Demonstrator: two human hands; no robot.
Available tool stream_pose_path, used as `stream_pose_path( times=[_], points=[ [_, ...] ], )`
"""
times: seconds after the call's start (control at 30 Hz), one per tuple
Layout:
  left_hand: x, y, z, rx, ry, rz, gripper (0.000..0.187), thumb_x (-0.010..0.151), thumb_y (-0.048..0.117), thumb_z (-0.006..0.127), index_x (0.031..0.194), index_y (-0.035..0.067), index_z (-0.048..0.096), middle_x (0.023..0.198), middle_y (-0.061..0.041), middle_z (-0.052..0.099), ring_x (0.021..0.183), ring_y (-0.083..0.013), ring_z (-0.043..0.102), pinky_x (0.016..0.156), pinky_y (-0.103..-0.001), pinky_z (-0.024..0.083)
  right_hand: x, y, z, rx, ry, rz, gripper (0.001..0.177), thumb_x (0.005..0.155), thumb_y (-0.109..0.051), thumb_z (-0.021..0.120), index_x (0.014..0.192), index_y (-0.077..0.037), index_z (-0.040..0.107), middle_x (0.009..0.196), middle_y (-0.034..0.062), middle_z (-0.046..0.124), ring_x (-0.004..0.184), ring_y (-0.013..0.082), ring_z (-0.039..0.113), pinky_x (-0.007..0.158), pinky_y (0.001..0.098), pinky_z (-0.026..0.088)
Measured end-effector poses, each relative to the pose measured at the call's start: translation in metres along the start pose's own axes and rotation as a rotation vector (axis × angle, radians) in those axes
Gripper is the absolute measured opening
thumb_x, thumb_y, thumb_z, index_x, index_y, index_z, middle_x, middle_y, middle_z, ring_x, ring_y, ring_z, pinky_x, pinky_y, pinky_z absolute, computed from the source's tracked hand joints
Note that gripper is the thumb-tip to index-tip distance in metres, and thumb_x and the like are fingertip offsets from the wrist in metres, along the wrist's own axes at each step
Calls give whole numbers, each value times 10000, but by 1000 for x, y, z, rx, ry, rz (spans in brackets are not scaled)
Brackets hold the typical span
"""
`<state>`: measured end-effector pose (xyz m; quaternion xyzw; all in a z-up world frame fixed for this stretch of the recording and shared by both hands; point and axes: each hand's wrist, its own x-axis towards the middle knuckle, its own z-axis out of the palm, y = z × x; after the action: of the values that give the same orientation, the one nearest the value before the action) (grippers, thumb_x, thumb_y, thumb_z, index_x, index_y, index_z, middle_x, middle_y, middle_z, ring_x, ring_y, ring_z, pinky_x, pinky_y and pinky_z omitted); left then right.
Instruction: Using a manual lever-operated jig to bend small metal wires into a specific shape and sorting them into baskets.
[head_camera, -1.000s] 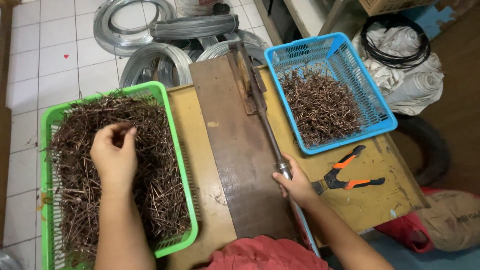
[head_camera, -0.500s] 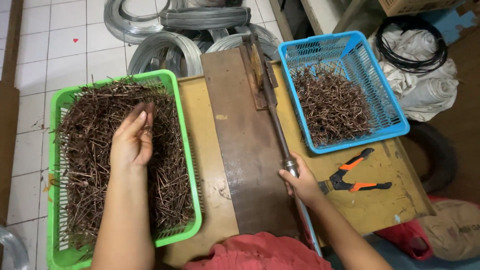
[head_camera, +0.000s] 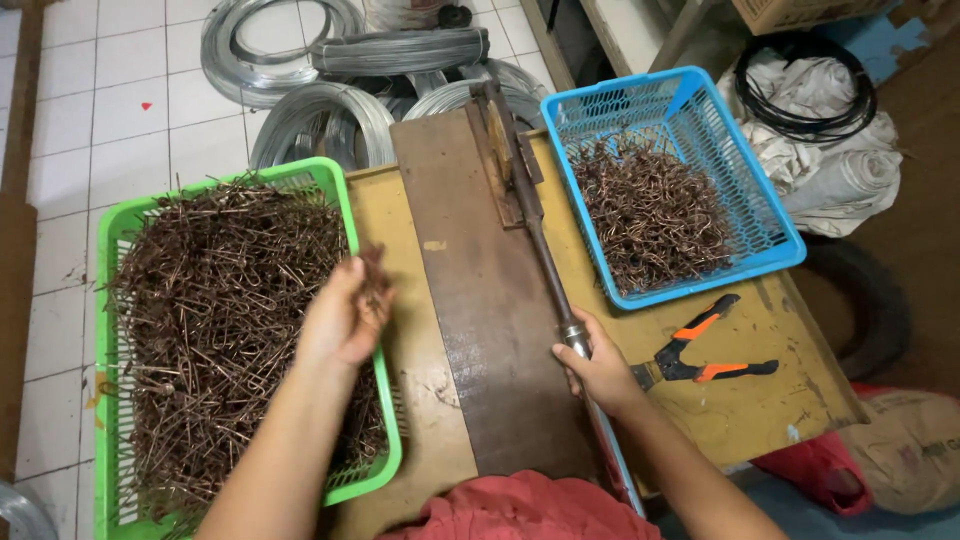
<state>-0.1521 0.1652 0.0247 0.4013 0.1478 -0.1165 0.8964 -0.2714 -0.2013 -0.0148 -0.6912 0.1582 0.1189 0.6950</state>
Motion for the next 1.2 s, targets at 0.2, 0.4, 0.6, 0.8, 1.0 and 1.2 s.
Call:
stream_pose_path(
  times=[0.2,0.4,0.6,0.8,1.0,1.2],
  points=[
    [-56,-39,67,34,-96,-384,540,1008,-50,576,1473,169,411,1048,7,649,884,-224,741,916,-469,640,-1,2,1,21,-4,-7,700,977,-21,698,1603,-115,398,589,135,592,339,260,612,279,329,502],
    [-27,-127,32,146,-214,-427,532,994,-105,622,1506,-56,483,1333,-156,651,1180,-248,718,1000,-292,612,-1,3,2,50,-8,-48,719,971,-24,706,1600,-140,378,594,140,590,337,257,614,273,326,505],
    [-10,-81,76,329,-96,-340,563,968,114,781,1496,62,594,1271,-152,720,977,-243,775,812,-336,690,-19,-29,1,-79,-29,27,910,1006,-86,667,1717,-177,106,822,225,703,516,289,732,422,374,642],
    [105,-80,75,111,29,-64,734,950,110,866,1553,-19,469,1434,-241,606,1172,-301,716,1014,-363,621,-36,-40,1,-9,-83,60,981,1006,-28,623,1723,-233,-14,953,254,685,485,306,711,377,380,632],
    [170,-67,100,-214,154,8,480,951,-52,803,1347,-39,533,1258,-248,605,1081,-346,750,954,-412,681,-47,-62,1,-73,-85,57,1036,987,42,617,1738,-234,-41,972,233,684,458,245,661,354,352,602],
    [227,-108,87,-137,184,190,350,980,-20,804,1274,-53,617,1190,-217,665,1114,-333,752,1027,-456,648,-67,-129,-1,-79,-87,104,1046,976,55,609,1744,-278,-18,1008,245,674,466,270,659,353,396,606]
  ],
)
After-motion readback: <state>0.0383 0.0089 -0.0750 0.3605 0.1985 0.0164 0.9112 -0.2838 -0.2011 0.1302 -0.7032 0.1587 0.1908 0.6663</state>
